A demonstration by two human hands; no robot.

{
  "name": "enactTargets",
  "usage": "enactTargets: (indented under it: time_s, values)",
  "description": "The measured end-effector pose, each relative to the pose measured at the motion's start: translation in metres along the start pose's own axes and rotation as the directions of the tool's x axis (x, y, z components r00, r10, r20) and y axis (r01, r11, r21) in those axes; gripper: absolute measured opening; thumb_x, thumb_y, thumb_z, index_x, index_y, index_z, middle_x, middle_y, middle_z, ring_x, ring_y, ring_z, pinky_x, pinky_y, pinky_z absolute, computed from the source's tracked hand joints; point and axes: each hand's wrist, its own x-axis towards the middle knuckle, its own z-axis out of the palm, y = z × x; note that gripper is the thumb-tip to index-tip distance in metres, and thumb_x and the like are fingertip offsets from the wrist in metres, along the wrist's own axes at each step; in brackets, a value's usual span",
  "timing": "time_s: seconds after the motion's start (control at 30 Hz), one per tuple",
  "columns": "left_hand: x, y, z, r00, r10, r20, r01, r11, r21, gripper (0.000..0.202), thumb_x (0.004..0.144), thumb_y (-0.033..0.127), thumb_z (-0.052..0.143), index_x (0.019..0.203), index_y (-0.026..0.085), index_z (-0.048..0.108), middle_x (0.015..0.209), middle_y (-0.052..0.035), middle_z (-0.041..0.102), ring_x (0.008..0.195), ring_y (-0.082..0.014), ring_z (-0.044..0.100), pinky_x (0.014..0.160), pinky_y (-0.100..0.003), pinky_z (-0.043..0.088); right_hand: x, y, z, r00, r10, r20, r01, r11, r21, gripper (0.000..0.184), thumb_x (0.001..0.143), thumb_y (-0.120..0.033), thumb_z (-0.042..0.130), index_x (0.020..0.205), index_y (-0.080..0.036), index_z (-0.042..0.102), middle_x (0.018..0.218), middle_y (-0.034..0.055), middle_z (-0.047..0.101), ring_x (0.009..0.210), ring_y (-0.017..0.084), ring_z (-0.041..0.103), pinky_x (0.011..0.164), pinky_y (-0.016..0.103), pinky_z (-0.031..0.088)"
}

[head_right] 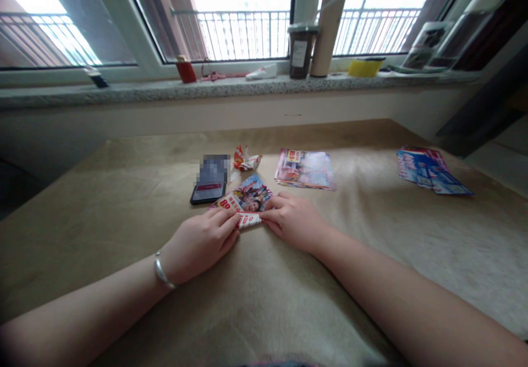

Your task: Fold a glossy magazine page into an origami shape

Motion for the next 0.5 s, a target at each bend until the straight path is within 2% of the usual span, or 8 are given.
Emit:
enactTargets:
  time_s: [0.27,0.5]
  values:
    - [0.0,0.002,-0.004,1.0,-0.012,0.018,0.012,1.0,-0.015,0.026,0.092,0.027,0.041,0.106,0.016,0.06,0.093,-0.0098,0.062,0.086,-0.0228,0.059,0.073,-0.036,0.051,0.001,-0.002,-0.004,1.0,0.0,0.027,0.001,0.999,-0.033,0.022,0.09,-0.028,0.051,0.097,-0.027,0.071,0.084,0.0034,0.067,0.078,0.016,0.055,0.064,0.027,0.038]
    - [0.003,0.003,-0.007,0.995,-0.014,0.1,0.016,1.0,-0.019,0.026,0.093,0.026,0.038,0.102,0.016,0.06,0.096,-0.0106,0.061,0.084,-0.0237,0.057,0.072,-0.038,0.051,0.0,-0.007,-0.012,0.993,0.022,0.115,-0.006,0.991,-0.135,0.016,0.089,-0.021,0.052,0.084,-0.018,0.067,0.079,0.0032,0.066,0.072,0.015,0.056,0.06,0.027,0.035]
